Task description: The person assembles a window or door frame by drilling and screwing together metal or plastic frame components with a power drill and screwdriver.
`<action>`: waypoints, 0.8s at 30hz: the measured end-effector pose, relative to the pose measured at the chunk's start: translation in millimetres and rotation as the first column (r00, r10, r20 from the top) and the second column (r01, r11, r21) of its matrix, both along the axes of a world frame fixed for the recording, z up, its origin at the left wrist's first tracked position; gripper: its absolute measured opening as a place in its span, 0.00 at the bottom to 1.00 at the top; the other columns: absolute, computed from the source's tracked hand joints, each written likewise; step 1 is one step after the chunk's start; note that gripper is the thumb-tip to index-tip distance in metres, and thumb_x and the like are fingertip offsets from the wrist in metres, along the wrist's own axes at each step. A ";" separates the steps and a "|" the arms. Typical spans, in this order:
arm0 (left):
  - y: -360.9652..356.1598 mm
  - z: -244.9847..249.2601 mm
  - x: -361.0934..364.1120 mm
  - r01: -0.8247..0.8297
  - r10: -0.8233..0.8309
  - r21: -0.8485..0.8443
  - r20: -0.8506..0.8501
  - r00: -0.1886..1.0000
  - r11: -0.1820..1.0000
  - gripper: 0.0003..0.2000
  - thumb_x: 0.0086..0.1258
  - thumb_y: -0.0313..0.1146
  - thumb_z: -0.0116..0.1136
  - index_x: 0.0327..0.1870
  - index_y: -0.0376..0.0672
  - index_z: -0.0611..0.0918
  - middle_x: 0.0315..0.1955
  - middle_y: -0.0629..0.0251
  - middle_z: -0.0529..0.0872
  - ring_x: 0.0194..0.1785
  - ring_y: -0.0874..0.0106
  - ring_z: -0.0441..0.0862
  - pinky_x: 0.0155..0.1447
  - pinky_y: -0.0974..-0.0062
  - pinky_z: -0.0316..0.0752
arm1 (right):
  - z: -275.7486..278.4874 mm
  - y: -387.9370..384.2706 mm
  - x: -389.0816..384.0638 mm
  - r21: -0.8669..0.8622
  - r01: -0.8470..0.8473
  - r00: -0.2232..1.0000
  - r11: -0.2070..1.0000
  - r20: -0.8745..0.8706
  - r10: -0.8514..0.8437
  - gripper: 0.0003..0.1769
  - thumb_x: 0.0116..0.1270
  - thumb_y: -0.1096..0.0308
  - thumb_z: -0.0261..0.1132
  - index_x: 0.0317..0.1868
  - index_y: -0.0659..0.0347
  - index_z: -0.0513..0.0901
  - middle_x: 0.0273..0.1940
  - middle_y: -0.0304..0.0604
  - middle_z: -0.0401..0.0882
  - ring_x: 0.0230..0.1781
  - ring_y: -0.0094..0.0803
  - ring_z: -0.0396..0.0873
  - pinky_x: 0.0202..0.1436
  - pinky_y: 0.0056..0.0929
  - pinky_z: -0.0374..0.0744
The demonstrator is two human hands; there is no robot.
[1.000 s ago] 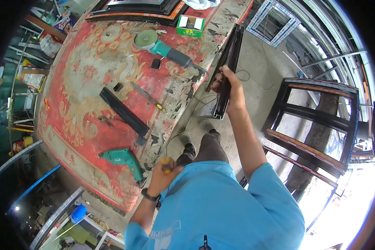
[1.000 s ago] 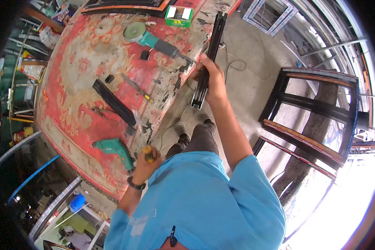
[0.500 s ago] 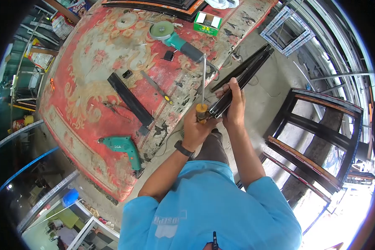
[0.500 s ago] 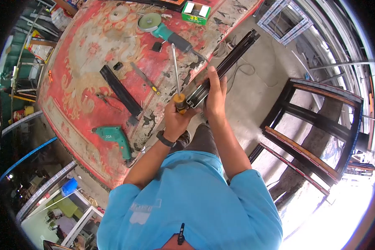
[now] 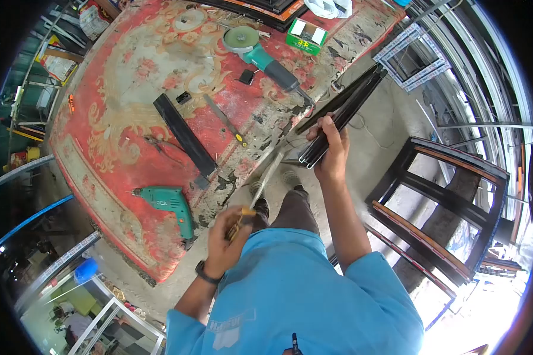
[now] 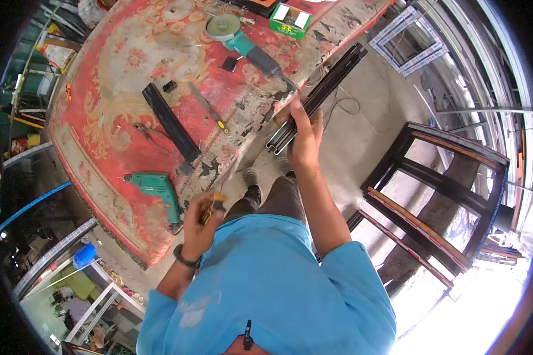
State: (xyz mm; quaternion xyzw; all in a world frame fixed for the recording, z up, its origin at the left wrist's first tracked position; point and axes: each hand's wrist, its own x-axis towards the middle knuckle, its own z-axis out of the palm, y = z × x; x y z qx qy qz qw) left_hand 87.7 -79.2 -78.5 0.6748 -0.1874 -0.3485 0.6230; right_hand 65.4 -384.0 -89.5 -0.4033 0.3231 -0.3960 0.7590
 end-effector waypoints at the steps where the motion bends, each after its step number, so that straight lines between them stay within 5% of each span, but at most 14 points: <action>1: 15.7 5.8 -2.8 0.043 -0.046 0.042 0.073 0.996 0.998 0.22 0.75 0.24 0.66 0.68 0.33 0.77 0.56 0.52 0.88 0.56 0.70 0.86 0.58 0.74 0.80 | 0.5 1.7 1.6 0.002 0.006 1.000 1.000 0.011 -0.006 0.16 0.76 0.61 0.68 0.51 0.64 0.75 0.34 0.41 0.80 0.31 0.25 0.77 0.36 0.27 0.77; 5: 23.9 19.2 -10.4 -0.015 0.007 0.080 0.102 0.995 0.997 0.19 0.73 0.24 0.68 0.64 0.32 0.83 0.52 0.51 0.92 0.52 0.69 0.90 0.57 0.72 0.83 | -1.2 1.8 5.9 0.009 -0.013 1.000 1.000 -0.005 0.013 0.18 0.75 0.60 0.70 0.52 0.64 0.75 0.34 0.40 0.79 0.32 0.25 0.78 0.37 0.26 0.78; 24: 23.6 10.0 4.0 0.052 -0.054 0.033 0.059 0.997 0.998 0.21 0.72 0.24 0.69 0.65 0.32 0.82 0.52 0.51 0.92 0.54 0.69 0.90 0.59 0.72 0.83 | -9.7 -3.1 5.2 0.019 -0.055 0.998 0.998 0.002 0.055 0.21 0.74 0.58 0.69 0.56 0.64 0.77 0.40 0.39 0.75 0.36 0.29 0.79 0.43 0.31 0.79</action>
